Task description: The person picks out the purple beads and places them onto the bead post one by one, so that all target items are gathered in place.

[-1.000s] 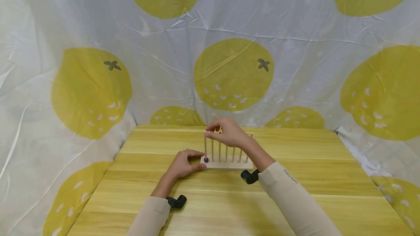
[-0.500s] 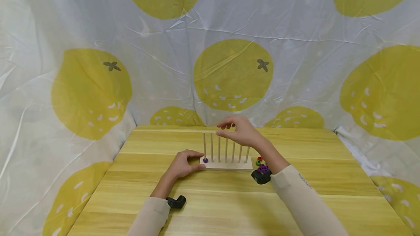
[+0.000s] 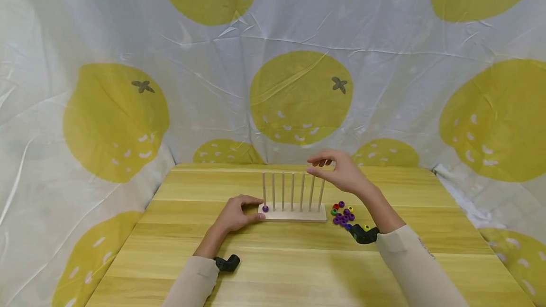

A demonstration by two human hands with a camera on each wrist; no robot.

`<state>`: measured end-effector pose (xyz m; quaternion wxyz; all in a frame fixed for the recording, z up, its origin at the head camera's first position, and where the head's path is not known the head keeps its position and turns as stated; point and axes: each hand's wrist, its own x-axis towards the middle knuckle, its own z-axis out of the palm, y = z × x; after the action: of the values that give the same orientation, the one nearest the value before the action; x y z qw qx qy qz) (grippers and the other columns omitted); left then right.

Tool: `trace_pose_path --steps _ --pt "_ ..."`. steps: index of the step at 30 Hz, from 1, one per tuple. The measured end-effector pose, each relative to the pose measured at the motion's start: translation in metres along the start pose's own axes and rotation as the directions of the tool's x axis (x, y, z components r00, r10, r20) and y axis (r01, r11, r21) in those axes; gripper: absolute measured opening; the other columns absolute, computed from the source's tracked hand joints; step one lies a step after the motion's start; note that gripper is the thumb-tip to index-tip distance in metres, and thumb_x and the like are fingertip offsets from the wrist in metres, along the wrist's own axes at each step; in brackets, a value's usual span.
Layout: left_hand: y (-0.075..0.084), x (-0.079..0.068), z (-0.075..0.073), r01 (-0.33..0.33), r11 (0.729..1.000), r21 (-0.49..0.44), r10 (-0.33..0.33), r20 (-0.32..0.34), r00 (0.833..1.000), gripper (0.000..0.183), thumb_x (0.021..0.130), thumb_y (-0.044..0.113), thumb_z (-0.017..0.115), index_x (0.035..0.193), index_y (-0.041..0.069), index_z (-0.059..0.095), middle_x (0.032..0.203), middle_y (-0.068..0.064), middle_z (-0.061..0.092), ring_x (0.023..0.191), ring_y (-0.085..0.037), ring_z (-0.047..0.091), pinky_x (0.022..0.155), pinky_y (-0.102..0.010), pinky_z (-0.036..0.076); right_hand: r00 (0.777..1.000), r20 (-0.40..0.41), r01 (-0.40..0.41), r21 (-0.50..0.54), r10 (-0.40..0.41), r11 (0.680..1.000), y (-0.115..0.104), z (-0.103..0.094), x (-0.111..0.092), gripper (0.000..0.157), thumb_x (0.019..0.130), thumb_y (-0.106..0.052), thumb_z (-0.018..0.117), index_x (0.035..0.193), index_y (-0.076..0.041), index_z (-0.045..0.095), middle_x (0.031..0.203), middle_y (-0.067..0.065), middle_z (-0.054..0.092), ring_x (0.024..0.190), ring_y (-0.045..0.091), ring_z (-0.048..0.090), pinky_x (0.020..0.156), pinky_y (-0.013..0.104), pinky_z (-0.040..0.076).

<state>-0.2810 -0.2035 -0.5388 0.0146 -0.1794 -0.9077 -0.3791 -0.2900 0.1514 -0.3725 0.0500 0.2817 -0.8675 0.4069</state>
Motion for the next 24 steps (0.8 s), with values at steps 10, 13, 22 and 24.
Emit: trace_pose_path --steps 10,13,22,24 --pt "-0.001 0.000 -0.002 0.001 1.000 -0.001 -0.001 -0.002 1.000 0.049 0.080 0.050 0.087 0.123 0.030 0.076 0.127 0.004 0.073 0.126 -0.024 0.064 0.111 -0.047 0.049 0.997 -0.070 -0.047 -0.046 0.043 0.998 0.025 -0.022 -0.034 0.025 0.096 -0.036 0.075 0.116 -0.022 0.077 0.111 -0.004 0.072 0.096 0.016 0.060 0.088 0.041 0.050" --pt "0.000 0.000 -0.002 0.005 1.000 -0.001 -0.005 -0.001 1.000 0.049 0.080 0.050 0.087 0.123 0.030 0.076 0.128 0.004 0.073 0.126 -0.024 0.064 0.111 -0.048 0.049 0.994 -0.080 -0.078 -0.060 0.073 0.995 0.035 -0.024 -0.042 0.026 0.095 -0.038 0.076 0.116 -0.022 0.077 0.112 -0.004 0.072 0.095 0.015 0.060 0.088 0.040 0.051" --pt "0.001 0.000 -0.001 0.002 1.000 -0.003 -0.002 -0.001 1.000 0.048 0.081 0.050 0.086 0.123 0.029 0.076 0.127 0.003 0.073 0.126 -0.025 0.064 0.111 -0.048 0.049 0.988 -0.075 -0.142 -0.094 0.135 0.985 0.064 -0.027 -0.065 0.029 0.095 -0.039 0.075 0.117 -0.020 0.077 0.112 0.000 0.073 0.095 0.015 0.061 0.086 0.040 0.053" --pt "0.000 0.000 -0.001 0.002 1.000 0.004 -0.002 0.002 1.000 0.048 0.081 0.051 0.086 0.123 0.030 0.076 0.128 0.003 0.073 0.126 -0.024 0.064 0.111 -0.048 0.049 0.987 -0.072 -0.152 -0.099 0.145 0.983 0.069 -0.026 -0.069 0.029 0.096 -0.039 0.074 0.117 -0.020 0.077 0.111 -0.001 0.073 0.094 0.015 0.061 0.086 0.040 0.053"
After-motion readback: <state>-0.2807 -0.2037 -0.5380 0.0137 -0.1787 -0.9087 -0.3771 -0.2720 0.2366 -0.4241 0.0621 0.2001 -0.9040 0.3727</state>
